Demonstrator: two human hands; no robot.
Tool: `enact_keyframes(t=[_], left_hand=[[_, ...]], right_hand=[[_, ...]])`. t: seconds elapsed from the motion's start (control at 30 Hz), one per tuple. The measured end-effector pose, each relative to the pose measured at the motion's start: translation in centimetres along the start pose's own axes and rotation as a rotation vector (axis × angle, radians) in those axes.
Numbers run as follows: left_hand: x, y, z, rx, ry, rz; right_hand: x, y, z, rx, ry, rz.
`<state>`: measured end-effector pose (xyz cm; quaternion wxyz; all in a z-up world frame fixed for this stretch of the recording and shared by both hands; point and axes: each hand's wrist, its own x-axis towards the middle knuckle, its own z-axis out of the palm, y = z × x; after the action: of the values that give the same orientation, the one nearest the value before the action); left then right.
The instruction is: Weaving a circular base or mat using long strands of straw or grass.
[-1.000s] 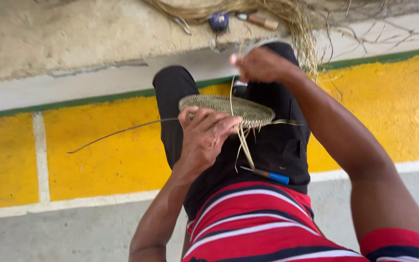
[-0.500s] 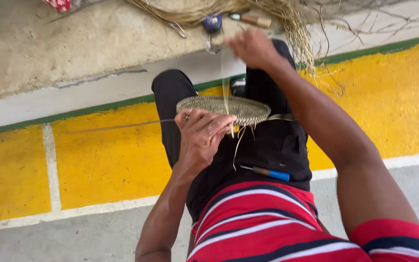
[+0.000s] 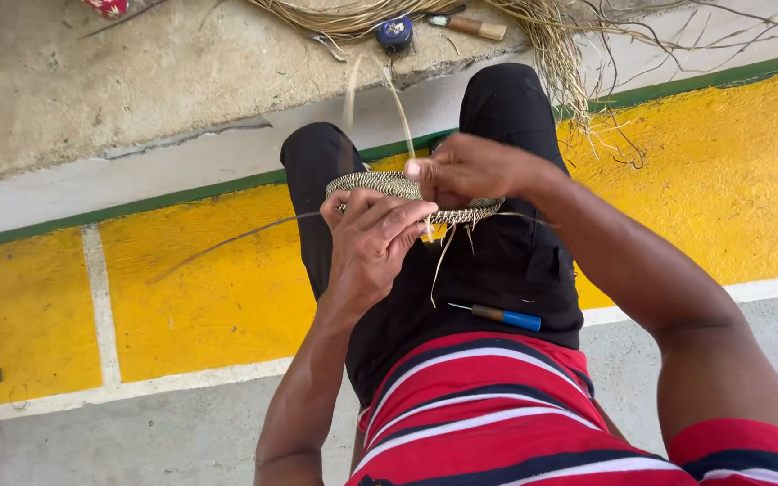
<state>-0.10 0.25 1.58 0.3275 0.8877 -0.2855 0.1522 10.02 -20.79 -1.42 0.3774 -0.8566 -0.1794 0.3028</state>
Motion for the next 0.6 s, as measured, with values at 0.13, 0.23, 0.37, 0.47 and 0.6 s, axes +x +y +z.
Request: enact_keyframes(t=[0.13, 0.23, 0.37, 0.47, 0.6], left_hand=[[-0.3, 0.1, -0.2, -0.019, -0.041, -0.034], [0.3, 0.5, -0.7, -0.026, -0.026, -0.019], [0.5, 0.8, -0.5, -0.024, -0.005, -0.009], [0.7, 1.1, -0.7, 0.003, -0.006, -0.010], [0.0, 0.4, 0.4, -0.008, 0.025, -0.043]], right_hand=[[-0.6, -0.3, 1.6, 0.383, -0.028, -0.371], [0.6, -0.3, 1.3, 0.122, 0.203, -0.576], [4.0, 0.4, 0.6, -0.390, 0.591, -0.620], [8.4, 2.2, -0.6, -0.493, 0.812, -0.762], [10.4, 2.3, -0.8, -0.588, 0.919, -0.915]])
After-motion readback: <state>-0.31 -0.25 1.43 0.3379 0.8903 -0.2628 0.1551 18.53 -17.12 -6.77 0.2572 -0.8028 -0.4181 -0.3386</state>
